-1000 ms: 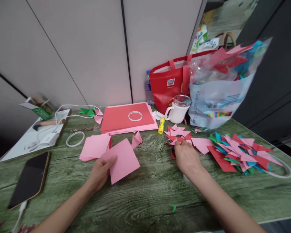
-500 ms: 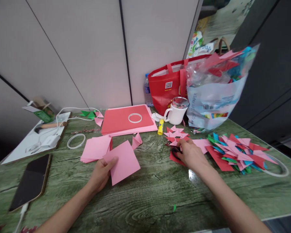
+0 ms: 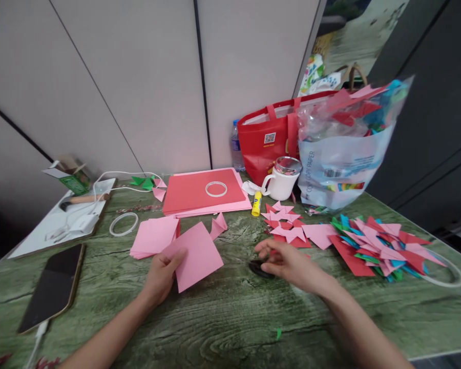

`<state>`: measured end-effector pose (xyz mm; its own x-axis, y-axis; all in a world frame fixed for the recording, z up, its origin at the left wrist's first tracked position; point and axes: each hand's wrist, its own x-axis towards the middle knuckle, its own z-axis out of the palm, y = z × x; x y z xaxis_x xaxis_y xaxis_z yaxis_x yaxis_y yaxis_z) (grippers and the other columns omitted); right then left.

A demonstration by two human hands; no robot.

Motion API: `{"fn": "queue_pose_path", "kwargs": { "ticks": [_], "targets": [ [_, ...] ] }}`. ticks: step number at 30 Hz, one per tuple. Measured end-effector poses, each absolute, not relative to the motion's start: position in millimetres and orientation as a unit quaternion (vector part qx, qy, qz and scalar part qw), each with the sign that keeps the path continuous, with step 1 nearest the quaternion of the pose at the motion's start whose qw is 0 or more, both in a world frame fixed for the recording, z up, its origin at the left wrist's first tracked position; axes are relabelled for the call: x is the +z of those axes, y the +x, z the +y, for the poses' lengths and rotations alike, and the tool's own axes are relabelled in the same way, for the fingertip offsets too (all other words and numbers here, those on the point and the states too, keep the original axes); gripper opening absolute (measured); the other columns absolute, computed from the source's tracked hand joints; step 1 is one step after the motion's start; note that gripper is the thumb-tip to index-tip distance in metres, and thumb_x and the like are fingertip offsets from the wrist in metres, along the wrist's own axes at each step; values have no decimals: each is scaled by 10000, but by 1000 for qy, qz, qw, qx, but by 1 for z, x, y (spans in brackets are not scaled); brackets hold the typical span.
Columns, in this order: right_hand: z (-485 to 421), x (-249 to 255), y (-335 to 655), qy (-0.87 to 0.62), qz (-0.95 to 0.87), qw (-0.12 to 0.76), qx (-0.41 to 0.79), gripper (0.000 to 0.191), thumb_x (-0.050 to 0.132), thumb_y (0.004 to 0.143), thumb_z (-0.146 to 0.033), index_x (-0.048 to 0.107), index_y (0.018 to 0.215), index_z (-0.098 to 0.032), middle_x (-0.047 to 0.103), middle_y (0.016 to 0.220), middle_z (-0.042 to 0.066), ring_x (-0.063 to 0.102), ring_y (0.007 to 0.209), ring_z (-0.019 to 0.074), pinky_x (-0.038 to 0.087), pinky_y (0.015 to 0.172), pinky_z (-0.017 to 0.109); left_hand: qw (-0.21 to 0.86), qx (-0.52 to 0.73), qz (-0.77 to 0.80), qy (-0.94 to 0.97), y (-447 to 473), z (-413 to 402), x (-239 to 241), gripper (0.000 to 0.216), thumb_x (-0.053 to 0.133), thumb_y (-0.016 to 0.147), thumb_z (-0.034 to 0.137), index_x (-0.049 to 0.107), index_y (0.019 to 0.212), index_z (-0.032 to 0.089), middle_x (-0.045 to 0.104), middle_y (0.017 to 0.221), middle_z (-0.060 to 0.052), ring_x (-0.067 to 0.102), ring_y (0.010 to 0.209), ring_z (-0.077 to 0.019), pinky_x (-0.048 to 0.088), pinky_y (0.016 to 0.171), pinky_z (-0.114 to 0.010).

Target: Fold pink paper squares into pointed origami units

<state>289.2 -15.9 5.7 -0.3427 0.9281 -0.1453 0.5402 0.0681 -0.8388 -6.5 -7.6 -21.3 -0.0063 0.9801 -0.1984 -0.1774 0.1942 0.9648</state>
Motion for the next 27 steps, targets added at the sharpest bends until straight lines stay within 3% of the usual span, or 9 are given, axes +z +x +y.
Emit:
{"fn": "queue_pose_path", "kwargs": {
  "ticks": [2, 4, 7, 9, 13, 17, 22, 27],
  "targets": [
    [-23, 2, 276, -541, -742, 176, 355, 273, 511, 773, -178, 551, 1042, -203, 599, 912, 49, 589, 704, 144, 476, 644, 267, 573, 489, 513, 411, -7, -8, -20, 341, 708, 648, 437, 692, 706, 102, 673, 622, -40, 539, 527, -118, 403, 484, -201],
    [-29, 1, 264, -547, -787, 118, 258, 336, 532, 732, -98, 564, 1046, -210, 591, 960, 64, 600, 791, 171, 456, 701, 280, 567, 484, 519, 418, -7, -8, -19, 354, 700, 651, 450, 691, 699, 99, 665, 604, -37, 532, 517, -118, 396, 475, -200],
    [-35, 1, 252, -573, -796, 58, 189, 279, 514, 748, -85, 591, 995, -189, 596, 885, 73, 610, 764, 187, 442, 662, 268, 556, 491, 527, 415, -6, -9, -19, 364, 704, 637, 461, 664, 620, 99, 622, 526, -16, 500, 475, -108, 368, 444, -194],
    [-36, 1, 250, -578, -791, 63, 193, 254, 489, 779, -105, 596, 994, -187, 601, 856, 74, 612, 745, 191, 444, 655, 278, 547, 502, 531, 410, -6, -9, -18, 367, 717, 618, 459, 647, 585, 100, 593, 494, -2, 466, 446, -95, 340, 418, -188],
    [-27, 6, 253, -550, -748, 218, 302, 295, 424, 853, -200, 536, 1126, -196, 622, 914, 81, 612, 795, 188, 467, 710, 323, 526, 529, 540, 389, -6, -8, -13, 379, 746, 571, 459, 625, 539, 101, 565, 465, 8, 430, 414, -79, 315, 388, -186],
    [-14, 15, 243, -440, -625, 352, 540, 413, 447, 872, -319, 430, 1263, -190, 648, 966, 101, 614, 747, 154, 487, 725, 328, 527, 547, 550, 348, -7, -9, -8, 411, 761, 532, 467, 575, 474, 105, 540, 414, 3, 426, 359, -79, 301, 336, -190],
    [-4, 17, 213, -363, -558, 389, 637, 569, 703, 679, -307, 501, 1205, -228, 610, 883, 23, 572, 780, 130, 464, 719, 266, 531, 568, 545, 315, -8, -9, 2, 392, 784, 506, 434, 564, 484, 111, 540, 400, 15, 450, 327, -79, 348, 311, -184],
    [-6, 9, 194, -342, -550, 359, 672, 366, 712, 666, -393, 584, 915, -157, 502, 713, -32, 493, 655, 94, 443, 669, 239, 554, 538, 546, 325, -7, -11, 15, 389, 776, 496, 460, 576, 509, 127, 533, 358, 9, 454, 252, -134, 365, 232, -244]
  ]
}}
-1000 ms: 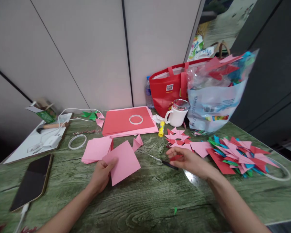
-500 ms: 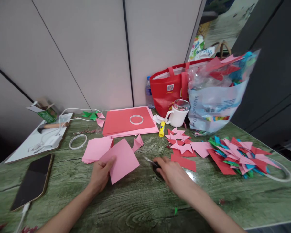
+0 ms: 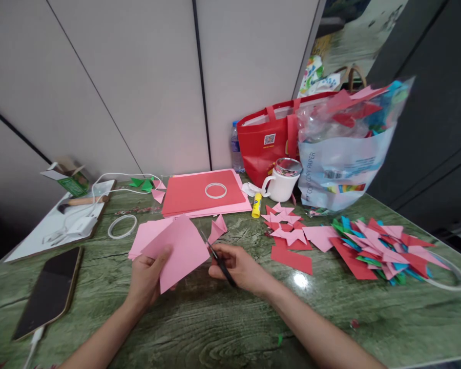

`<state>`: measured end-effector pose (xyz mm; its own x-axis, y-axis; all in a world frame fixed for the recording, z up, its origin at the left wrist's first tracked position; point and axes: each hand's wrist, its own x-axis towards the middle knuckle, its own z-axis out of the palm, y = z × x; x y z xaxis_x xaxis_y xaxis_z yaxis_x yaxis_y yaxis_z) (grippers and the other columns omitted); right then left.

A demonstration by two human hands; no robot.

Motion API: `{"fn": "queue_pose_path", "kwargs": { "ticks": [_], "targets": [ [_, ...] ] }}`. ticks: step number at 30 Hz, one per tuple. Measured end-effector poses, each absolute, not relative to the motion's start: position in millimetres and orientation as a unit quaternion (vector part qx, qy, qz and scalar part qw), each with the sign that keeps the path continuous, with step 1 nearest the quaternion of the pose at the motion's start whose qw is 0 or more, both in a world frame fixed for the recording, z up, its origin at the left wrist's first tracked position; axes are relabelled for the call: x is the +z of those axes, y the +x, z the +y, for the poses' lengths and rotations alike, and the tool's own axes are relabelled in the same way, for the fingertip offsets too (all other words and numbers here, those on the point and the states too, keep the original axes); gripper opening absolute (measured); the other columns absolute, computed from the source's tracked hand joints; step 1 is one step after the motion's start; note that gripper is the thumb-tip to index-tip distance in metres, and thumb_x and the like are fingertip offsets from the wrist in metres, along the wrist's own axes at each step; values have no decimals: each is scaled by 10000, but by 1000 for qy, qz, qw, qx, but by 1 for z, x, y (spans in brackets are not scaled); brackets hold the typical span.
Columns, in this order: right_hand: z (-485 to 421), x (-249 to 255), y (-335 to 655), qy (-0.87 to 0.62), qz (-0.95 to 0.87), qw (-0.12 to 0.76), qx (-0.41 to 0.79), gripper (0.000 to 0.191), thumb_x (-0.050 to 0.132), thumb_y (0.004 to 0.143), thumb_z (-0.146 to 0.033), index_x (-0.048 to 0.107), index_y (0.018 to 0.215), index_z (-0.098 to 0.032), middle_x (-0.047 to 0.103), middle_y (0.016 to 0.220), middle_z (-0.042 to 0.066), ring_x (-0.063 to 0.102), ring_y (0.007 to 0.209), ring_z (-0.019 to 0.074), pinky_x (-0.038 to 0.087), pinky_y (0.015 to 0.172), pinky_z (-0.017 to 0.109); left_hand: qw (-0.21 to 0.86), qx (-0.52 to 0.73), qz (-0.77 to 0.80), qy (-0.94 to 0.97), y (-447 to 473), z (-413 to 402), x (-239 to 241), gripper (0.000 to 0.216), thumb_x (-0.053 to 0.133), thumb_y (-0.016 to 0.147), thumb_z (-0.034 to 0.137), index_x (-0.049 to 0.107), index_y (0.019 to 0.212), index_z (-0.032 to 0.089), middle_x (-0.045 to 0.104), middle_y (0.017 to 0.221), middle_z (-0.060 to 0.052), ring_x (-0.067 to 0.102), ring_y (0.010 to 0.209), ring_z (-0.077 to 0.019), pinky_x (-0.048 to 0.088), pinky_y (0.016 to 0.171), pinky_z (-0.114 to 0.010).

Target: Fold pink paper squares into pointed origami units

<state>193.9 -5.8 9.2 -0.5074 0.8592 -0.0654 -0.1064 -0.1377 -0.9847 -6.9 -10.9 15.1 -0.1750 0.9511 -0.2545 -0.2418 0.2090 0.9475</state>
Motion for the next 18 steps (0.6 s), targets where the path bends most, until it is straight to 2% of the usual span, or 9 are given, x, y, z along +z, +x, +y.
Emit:
{"fn": "queue_pose_path", "kwargs": {
  "ticks": [3, 8, 12, 18],
  "targets": [
    [-10, 7, 192, -327, -557, 349, 679, 353, 709, 667, -413, 577, 868, -154, 491, 711, -33, 485, 655, 98, 438, 657, 235, 566, 515, 547, 338, -7, -12, 18, 384, 770, 502, 461, 568, 477, 136, 525, 331, 2, 448, 224, -152, 368, 206, -264],
    [-12, 11, 193, -332, -564, 359, 666, 345, 702, 676, -406, 582, 887, -161, 563, 783, 0, 512, 710, 117, 435, 653, 231, 561, 499, 553, 362, -8, -13, 12, 369, 765, 517, 458, 589, 484, 135, 546, 343, -7, 470, 232, -166, 389, 208, -274],
    [-13, 10, 194, -349, -544, 353, 676, 365, 734, 626, -406, 578, 850, -165, 577, 746, -9, 532, 676, 120, 446, 638, 240, 560, 479, 555, 386, -9, -12, 8, 360, 760, 534, 447, 588, 463, 138, 551, 345, -15, 479, 241, -177, 399, 223, -287],
    [-12, 6, 194, -350, -519, 355, 694, 372, 766, 582, -373, 546, 800, -166, 571, 718, -29, 534, 641, 106, 432, 613, 225, 534, 470, 576, 401, -10, -14, 5, 374, 755, 553, 427, 563, 404, 143, 535, 338, -13, 465, 281, -129, 345, 263, -219]
  ]
}}
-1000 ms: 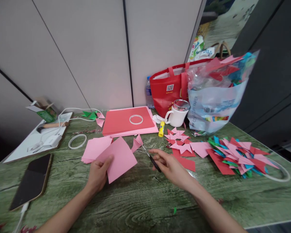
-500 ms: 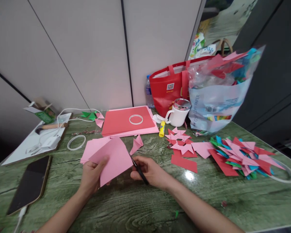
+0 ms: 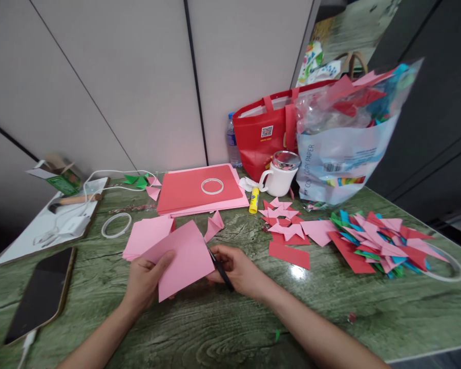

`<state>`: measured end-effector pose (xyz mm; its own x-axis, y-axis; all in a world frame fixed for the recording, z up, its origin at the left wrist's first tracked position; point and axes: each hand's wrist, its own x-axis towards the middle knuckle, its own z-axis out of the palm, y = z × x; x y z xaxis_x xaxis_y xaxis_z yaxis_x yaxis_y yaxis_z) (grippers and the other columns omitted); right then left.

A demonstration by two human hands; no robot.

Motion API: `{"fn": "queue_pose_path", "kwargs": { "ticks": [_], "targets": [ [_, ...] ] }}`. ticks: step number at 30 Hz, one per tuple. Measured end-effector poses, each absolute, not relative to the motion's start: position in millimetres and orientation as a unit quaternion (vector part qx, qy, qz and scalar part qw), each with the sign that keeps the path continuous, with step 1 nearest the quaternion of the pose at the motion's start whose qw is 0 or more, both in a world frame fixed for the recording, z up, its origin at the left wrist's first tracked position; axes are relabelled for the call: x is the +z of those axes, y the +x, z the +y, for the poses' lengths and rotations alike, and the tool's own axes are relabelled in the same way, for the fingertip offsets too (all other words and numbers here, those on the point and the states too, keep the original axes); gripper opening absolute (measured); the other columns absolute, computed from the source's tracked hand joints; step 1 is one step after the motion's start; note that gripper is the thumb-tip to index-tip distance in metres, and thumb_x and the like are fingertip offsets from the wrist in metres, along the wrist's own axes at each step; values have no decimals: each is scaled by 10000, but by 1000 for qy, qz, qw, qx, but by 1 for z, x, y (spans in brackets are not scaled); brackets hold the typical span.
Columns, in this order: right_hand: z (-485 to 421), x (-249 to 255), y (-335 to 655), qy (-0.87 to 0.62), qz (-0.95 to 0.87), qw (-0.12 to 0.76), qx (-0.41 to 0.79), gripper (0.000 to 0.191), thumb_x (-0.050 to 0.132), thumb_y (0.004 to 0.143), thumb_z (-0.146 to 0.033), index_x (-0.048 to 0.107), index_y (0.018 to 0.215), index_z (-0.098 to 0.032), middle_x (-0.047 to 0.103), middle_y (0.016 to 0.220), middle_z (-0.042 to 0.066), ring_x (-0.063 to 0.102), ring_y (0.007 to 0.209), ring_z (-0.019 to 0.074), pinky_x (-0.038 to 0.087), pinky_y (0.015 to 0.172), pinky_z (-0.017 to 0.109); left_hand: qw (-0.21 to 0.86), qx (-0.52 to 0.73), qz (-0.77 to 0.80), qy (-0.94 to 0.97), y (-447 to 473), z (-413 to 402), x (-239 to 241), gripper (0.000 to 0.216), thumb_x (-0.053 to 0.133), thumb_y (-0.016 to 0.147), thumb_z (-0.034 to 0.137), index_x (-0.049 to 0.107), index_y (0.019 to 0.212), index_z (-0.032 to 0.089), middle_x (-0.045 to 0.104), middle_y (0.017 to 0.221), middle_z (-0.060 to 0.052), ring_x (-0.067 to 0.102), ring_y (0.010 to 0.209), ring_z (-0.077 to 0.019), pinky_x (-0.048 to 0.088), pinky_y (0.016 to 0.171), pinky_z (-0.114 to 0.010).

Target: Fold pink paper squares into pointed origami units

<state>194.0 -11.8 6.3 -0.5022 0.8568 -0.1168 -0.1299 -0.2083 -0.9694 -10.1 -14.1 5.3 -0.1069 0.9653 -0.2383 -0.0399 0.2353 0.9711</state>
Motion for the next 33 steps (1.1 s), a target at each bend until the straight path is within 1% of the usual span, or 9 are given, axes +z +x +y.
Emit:
{"fn": "queue_pose_path", "kwargs": {
  "ticks": [6, 12, 16, 23, 27, 33],
  "targets": [
    [-12, 3, 194, -354, -514, 358, 694, 354, 766, 588, -339, 539, 799, -167, 564, 703, -35, 548, 610, 103, 430, 594, 222, 527, 466, 575, 418, -11, -15, 3, 356, 738, 582, 431, 591, 445, 137, 557, 371, -16, 463, 315, -116, 330, 285, -207],
    [-12, 0, 193, -360, -514, 356, 692, 367, 776, 586, -311, 532, 808, -151, 569, 685, -33, 556, 577, 98, 418, 564, 212, 527, 463, 573, 424, -11, -15, 1, 368, 722, 603, 436, 576, 458, 130, 558, 375, -16, 469, 313, -116, 335, 288, -205],
    [-12, -3, 192, -357, -515, 360, 691, 356, 770, 599, -306, 525, 803, -148, 569, 671, -36, 562, 551, 94, 414, 543, 208, 539, 469, 566, 413, -9, -16, 2, 349, 722, 604, 431, 584, 518, 123, 576, 394, -14, 479, 303, -116, 352, 284, -203],
    [-13, -5, 191, -356, -512, 362, 693, 331, 749, 620, -306, 516, 791, -145, 562, 648, -43, 567, 521, 91, 406, 519, 208, 561, 461, 554, 408, -8, -17, 3, 365, 727, 596, 456, 583, 559, 123, 594, 404, -15, 504, 276, -148, 411, 260, -239],
    [-14, -6, 191, -359, -515, 367, 686, 304, 732, 639, -312, 523, 784, -145, 560, 626, -46, 572, 498, 92, 409, 503, 209, 564, 460, 551, 408, -8, -17, 3, 361, 731, 595, 451, 583, 558, 124, 594, 395, -19, 509, 263, -162, 418, 243, -249],
    [-14, -8, 191, -365, -508, 370, 687, 324, 749, 621, -307, 542, 807, -142, 576, 635, -42, 582, 464, 90, 384, 456, 186, 577, 458, 538, 410, -8, -17, 3, 361, 723, 612, 450, 582, 546, 124, 602, 401, -28, 517, 262, -180, 436, 226, -277]
  ]
}}
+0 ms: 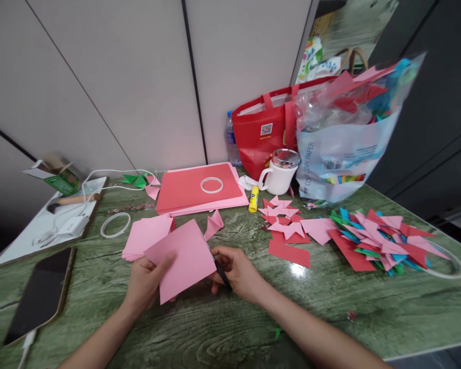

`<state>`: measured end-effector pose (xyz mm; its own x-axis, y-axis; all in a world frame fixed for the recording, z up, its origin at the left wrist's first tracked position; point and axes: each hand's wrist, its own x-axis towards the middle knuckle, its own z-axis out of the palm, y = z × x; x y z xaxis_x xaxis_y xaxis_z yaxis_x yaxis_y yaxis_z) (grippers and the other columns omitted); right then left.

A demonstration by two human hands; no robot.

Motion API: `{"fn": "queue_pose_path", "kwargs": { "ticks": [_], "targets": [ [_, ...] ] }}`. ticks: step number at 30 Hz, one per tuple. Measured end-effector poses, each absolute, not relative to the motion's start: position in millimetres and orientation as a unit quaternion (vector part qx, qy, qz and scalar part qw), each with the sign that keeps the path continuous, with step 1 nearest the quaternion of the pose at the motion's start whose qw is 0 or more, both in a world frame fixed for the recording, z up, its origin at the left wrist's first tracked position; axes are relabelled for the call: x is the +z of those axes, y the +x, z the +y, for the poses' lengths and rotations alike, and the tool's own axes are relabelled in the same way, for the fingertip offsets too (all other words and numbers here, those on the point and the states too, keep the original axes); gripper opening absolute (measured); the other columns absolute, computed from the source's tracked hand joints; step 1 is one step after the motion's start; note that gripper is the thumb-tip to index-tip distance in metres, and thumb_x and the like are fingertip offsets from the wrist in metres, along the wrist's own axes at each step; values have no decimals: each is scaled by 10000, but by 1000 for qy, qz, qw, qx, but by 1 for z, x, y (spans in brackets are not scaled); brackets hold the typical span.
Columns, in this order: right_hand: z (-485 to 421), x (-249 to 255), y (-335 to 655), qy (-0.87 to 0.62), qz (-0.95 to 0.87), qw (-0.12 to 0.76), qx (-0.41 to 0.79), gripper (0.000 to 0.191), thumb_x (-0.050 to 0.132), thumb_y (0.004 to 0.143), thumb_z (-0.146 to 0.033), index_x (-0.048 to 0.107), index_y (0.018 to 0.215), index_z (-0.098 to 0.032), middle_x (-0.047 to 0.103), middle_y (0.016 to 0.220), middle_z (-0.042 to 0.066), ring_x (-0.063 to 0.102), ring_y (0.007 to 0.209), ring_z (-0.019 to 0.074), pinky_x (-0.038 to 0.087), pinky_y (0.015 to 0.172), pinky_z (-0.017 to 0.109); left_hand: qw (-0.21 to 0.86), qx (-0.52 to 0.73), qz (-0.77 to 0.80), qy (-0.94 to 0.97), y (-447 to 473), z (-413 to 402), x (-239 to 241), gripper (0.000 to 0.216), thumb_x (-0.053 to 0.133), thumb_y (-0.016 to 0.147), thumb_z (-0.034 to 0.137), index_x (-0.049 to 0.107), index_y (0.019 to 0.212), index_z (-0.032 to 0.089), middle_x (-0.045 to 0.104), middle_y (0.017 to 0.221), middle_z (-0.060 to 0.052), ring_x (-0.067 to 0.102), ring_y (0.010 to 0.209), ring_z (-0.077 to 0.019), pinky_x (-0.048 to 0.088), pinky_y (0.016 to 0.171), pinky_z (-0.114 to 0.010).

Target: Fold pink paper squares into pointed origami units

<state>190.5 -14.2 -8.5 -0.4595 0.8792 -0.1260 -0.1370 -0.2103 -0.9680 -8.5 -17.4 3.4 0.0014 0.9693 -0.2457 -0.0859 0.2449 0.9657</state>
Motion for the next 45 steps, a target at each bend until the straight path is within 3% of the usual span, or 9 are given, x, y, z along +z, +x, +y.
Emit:
{"fn": "queue_pose_path", "kwargs": {
  "ticks": [10, 20, 37, 45],
  "targets": [
    [-15, -9, 190, -363, -498, 376, 692, 319, 753, 621, -322, 554, 780, -129, 570, 613, -41, 560, 389, 72, 339, 382, 149, 575, 459, 543, 404, -9, -17, 1, 358, 730, 608, 447, 585, 566, 122, 608, 409, -26, 519, 263, -174, 431, 225, -260],
    [-15, -7, 187, -378, -478, 376, 697, 321, 773, 579, -301, 549, 746, -142, 538, 553, -67, 562, 418, 84, 397, 415, 173, 627, 442, 509, 390, -5, -18, 8, 351, 723, 621, 447, 592, 621, 121, 590, 382, -19, 505, 246, -171, 418, 215, -252],
    [-14, -17, 188, -361, -467, 396, 703, 194, 621, 574, -91, 562, 747, -156, 551, 532, -70, 506, 404, 72, 410, 395, 178, 612, 434, 532, 393, -5, -17, 4, 371, 739, 586, 466, 590, 612, 127, 608, 407, -33, 508, 251, -172, 415, 227, -264],
    [-15, -16, 185, -365, -468, 406, 695, 203, 695, 594, -213, 534, 706, -159, 551, 536, -58, 482, 379, 66, 391, 363, 178, 612, 436, 538, 381, -3, -17, 2, 379, 748, 569, 464, 605, 642, 121, 618, 434, -33, 508, 268, -168, 408, 231, -266]
  ]
}}
